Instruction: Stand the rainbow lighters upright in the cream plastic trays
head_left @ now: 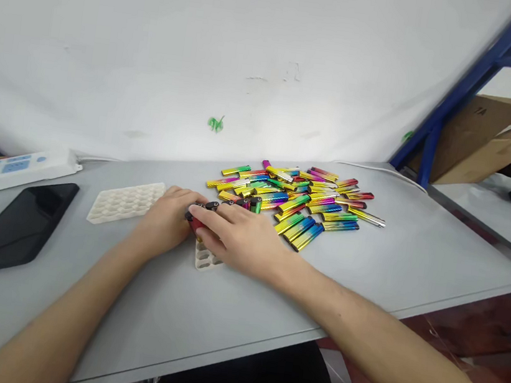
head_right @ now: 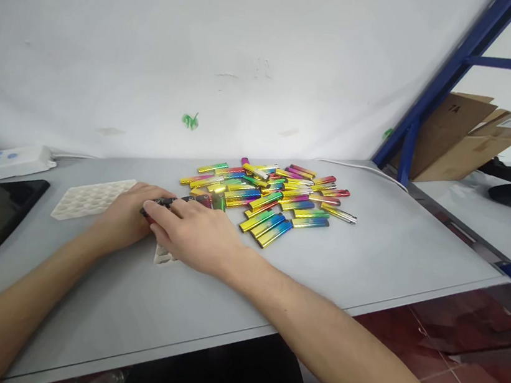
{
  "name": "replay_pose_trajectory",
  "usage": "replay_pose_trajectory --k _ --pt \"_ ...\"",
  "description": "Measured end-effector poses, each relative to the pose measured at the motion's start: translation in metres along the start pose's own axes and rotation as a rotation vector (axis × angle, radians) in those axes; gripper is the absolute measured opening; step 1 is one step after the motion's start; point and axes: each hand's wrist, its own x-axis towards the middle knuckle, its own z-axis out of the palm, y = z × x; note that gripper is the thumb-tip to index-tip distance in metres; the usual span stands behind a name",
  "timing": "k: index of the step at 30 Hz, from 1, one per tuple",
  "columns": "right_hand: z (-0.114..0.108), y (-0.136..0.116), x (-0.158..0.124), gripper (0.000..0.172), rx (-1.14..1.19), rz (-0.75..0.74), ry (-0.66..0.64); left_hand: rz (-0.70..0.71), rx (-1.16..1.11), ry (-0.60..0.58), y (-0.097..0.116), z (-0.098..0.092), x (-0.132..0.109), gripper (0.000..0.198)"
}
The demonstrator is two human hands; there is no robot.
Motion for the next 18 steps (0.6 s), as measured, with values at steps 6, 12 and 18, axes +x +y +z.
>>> replay_pose_trajectory --k 6,12,18 --pt "-0.022 0.038 -0.004 0.031 0.028 0.125 0.228 -0.057 0.004 -0.009 0.001 0.000 0.001 0.034" --pt "-0.043 0.107 -0.027 0.056 -0.363 0.621 0.167 -0.051 -0.006 -0.025 -0.002 0.002 0.000 0.037" --pt "-0.039 0.107 -0.044 0.075 -0.447 0.673 -0.097 -0.029 0.008 -0.023 -0.005 0.005 0.000 0.036"
